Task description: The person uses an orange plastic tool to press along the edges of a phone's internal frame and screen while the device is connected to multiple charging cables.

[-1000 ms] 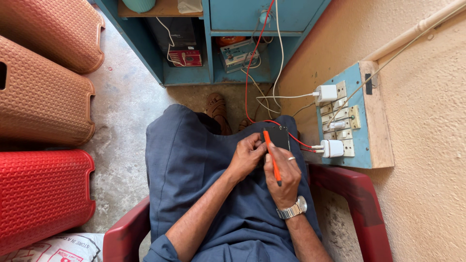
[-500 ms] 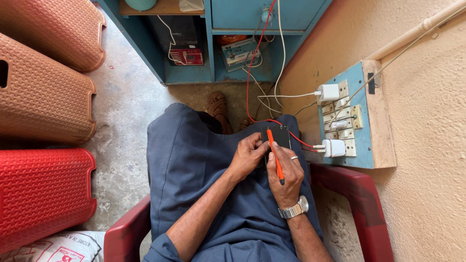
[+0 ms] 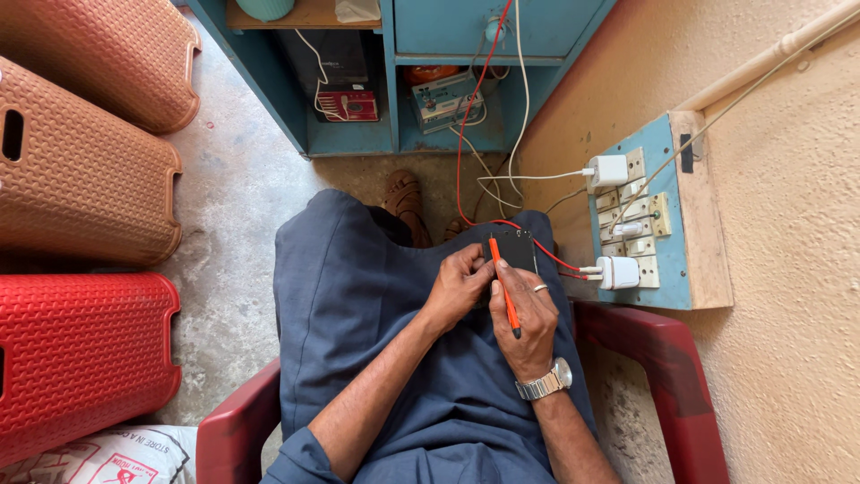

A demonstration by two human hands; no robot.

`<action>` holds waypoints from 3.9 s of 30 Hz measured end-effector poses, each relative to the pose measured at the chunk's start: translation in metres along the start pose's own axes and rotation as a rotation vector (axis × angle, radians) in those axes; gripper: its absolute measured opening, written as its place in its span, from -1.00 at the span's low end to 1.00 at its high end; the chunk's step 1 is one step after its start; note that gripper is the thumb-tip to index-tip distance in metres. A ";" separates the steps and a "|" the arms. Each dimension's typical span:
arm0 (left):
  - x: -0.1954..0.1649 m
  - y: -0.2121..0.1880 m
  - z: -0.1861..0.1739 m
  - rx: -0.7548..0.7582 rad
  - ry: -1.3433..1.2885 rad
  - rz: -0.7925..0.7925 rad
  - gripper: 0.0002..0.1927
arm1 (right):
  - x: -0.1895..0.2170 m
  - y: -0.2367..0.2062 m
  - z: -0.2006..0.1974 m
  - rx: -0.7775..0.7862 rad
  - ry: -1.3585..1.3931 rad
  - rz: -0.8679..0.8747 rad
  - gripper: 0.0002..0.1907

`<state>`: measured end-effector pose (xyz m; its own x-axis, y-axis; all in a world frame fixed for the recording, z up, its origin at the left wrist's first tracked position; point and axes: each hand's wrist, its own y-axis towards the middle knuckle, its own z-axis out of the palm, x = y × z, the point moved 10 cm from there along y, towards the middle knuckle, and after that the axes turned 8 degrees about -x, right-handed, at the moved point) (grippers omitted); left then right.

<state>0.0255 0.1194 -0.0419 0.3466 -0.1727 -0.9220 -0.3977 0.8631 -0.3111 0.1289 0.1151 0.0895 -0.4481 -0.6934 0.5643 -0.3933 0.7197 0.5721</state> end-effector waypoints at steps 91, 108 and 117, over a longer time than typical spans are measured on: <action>-0.005 0.017 0.002 0.138 0.177 0.010 -0.66 | -0.027 0.004 -0.013 -0.054 -0.012 0.128 -0.71; -0.007 0.013 0.005 0.131 0.142 0.079 -0.66 | -0.016 0.000 -0.013 -0.136 -0.107 0.070 -0.75; -0.010 0.013 0.007 0.131 0.129 0.088 -0.65 | -0.020 0.002 -0.014 -0.090 -0.030 0.112 -0.73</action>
<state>0.0227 0.1357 -0.0355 0.1999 -0.1463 -0.9688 -0.3052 0.9303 -0.2035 0.1480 0.1298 0.0877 -0.5096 -0.6069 0.6099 -0.2667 0.7854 0.5586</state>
